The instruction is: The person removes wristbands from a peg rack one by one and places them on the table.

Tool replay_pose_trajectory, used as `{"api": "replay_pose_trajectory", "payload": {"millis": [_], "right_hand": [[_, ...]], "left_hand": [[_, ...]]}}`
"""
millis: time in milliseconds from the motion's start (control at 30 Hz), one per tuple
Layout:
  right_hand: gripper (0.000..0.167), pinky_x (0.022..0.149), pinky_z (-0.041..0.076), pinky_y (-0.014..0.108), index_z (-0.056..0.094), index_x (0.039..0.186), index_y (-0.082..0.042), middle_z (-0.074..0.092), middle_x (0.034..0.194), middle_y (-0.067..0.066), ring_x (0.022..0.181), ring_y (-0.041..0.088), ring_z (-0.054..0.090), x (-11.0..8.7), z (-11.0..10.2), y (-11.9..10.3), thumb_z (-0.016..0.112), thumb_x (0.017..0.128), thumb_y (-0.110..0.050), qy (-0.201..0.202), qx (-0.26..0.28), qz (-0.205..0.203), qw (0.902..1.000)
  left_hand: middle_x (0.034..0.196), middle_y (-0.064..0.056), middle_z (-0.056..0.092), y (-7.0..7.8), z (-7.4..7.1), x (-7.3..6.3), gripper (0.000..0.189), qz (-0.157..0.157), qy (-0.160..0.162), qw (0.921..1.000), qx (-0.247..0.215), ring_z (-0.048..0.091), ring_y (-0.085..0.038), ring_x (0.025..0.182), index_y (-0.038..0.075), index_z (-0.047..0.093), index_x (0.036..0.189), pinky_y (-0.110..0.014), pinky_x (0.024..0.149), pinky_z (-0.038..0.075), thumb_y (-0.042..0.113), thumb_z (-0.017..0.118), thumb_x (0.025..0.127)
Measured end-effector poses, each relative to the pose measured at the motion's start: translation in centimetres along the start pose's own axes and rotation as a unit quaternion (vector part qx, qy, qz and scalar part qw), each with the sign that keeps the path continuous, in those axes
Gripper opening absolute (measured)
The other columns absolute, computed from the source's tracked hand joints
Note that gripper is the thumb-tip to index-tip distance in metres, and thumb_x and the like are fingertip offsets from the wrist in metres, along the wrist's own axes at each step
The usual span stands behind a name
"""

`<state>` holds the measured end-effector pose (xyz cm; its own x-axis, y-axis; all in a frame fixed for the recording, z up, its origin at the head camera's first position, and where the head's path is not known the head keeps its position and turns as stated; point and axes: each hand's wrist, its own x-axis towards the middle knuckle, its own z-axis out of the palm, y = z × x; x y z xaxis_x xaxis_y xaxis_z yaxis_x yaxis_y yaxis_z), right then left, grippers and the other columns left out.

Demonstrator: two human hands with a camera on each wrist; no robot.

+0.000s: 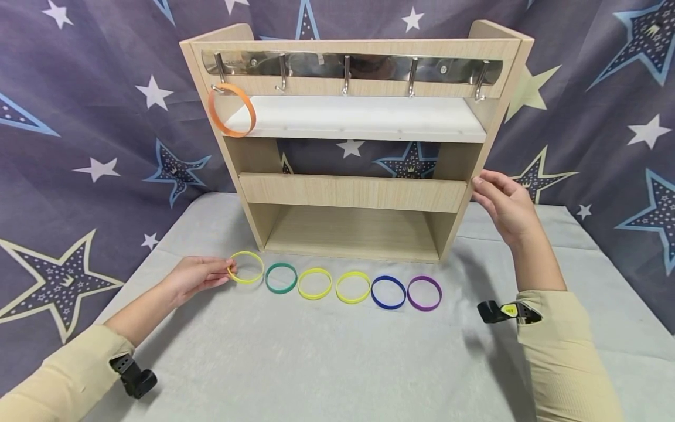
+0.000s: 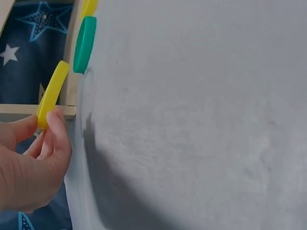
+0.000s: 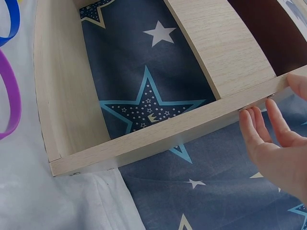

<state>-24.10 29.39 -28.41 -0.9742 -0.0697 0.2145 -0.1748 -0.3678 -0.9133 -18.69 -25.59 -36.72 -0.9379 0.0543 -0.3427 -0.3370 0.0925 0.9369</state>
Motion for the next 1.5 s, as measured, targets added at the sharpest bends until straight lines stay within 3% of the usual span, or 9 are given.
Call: {"api": "replay_pose_trajectory", "payload": {"millis": [267,400,633,867,967,1133,1367,1500], "right_hand": [[0.016,0.078,0.058,0.016,0.068,0.099,-0.007,0.07,0.097,-0.001,0.09,0.008,0.068,0.0,-0.1,0.0,0.056,0.093,0.002,-0.009,0.014,0.002,0.9999],[0.016,0.078,0.057,0.016,0.069,0.098,-0.008,0.07,0.096,-0.001,0.09,0.007,0.067,-0.1,-0.1,0.0,0.056,0.093,0.001,-0.006,0.006,-0.001,1.0],[0.016,0.078,0.057,0.016,0.069,0.098,-0.008,0.07,0.096,-0.001,0.089,0.007,0.067,-0.2,-0.2,0.0,0.057,0.093,0.001,-0.005,0.007,-0.001,1.0],[0.017,0.078,0.058,0.017,0.068,0.099,-0.006,0.071,0.096,0.0,0.089,0.008,0.068,-0.1,-0.4,0.1,0.055,0.093,0.003,-0.008,0.029,0.003,0.9995],[0.018,0.078,0.058,0.017,0.068,0.099,-0.006,0.071,0.096,0.001,0.089,0.009,0.068,0.0,-0.3,0.1,0.055,0.093,0.003,-0.008,0.032,0.001,0.9995],[0.017,0.078,0.058,0.017,0.069,0.098,-0.007,0.07,0.096,0.0,0.089,0.008,0.068,0.0,0.0,-0.1,0.055,0.093,0.002,-0.007,0.024,0.003,0.9997],[0.018,0.078,0.058,0.016,0.068,0.099,-0.007,0.07,0.096,0.0,0.089,0.008,0.068,0.1,-0.1,-0.2,0.054,0.093,0.003,-0.008,0.031,0.012,0.9994],[0.017,0.077,0.057,0.016,0.068,0.099,-0.008,0.07,0.096,-0.001,0.089,0.008,0.068,0.0,-0.2,-0.1,0.054,0.094,0.002,-0.004,0.03,0.015,0.9994]], "left_hand": [[0.072,0.009,0.07,-1.2,0.3,0.2,0.04,-0.002,0.027,0.9988,0.042,0.064,0.003,0.064,-0.02,0.05,0.124,-0.011,0.064,0.058,0.006,0.057,0.094],[0.072,0.008,0.069,-1.6,0.8,0.1,0.04,0.007,0.052,0.9941,0.095,0.063,0.004,0.061,-0.02,0.053,0.121,-0.011,0.062,0.058,0.009,0.059,0.094],[0.078,-0.005,0.073,-1.3,1.3,0.1,0.036,0.041,0.096,0.9687,0.225,0.064,0.0,0.058,-0.013,0.062,0.115,-0.016,0.06,0.059,0.015,0.062,0.092],[0.09,-0.02,0.073,-0.7,1.3,0.1,0.033,0.055,0.106,0.9487,0.293,0.068,-0.008,0.066,-0.01,0.066,0.11,-0.024,0.065,0.062,0.017,0.062,0.091],[0.093,-0.022,0.072,-0.2,1.0,0.0,0.033,0.054,0.109,0.9421,0.313,0.069,-0.01,0.07,-0.009,0.066,0.11,-0.026,0.066,0.062,0.018,0.061,0.092],[0.097,-0.024,0.071,1.1,0.5,0.0,0.036,0.056,0.106,0.9433,0.309,0.07,-0.013,0.073,-0.009,0.065,0.112,-0.027,0.068,0.062,0.021,0.06,0.092],[0.112,-0.022,0.069,4.0,0.8,0.2,0.04,0.099,0.114,0.9276,0.342,0.068,-0.032,0.099,-0.003,0.064,0.117,-0.02,0.076,0.051,0.029,0.058,0.094],[0.119,-0.021,0.067,6.1,1.4,0.2,0.042,0.116,0.114,0.9356,0.313,0.067,-0.025,0.101,0.0,0.062,0.122,-0.02,0.081,0.05,0.031,0.057,0.095]]}}
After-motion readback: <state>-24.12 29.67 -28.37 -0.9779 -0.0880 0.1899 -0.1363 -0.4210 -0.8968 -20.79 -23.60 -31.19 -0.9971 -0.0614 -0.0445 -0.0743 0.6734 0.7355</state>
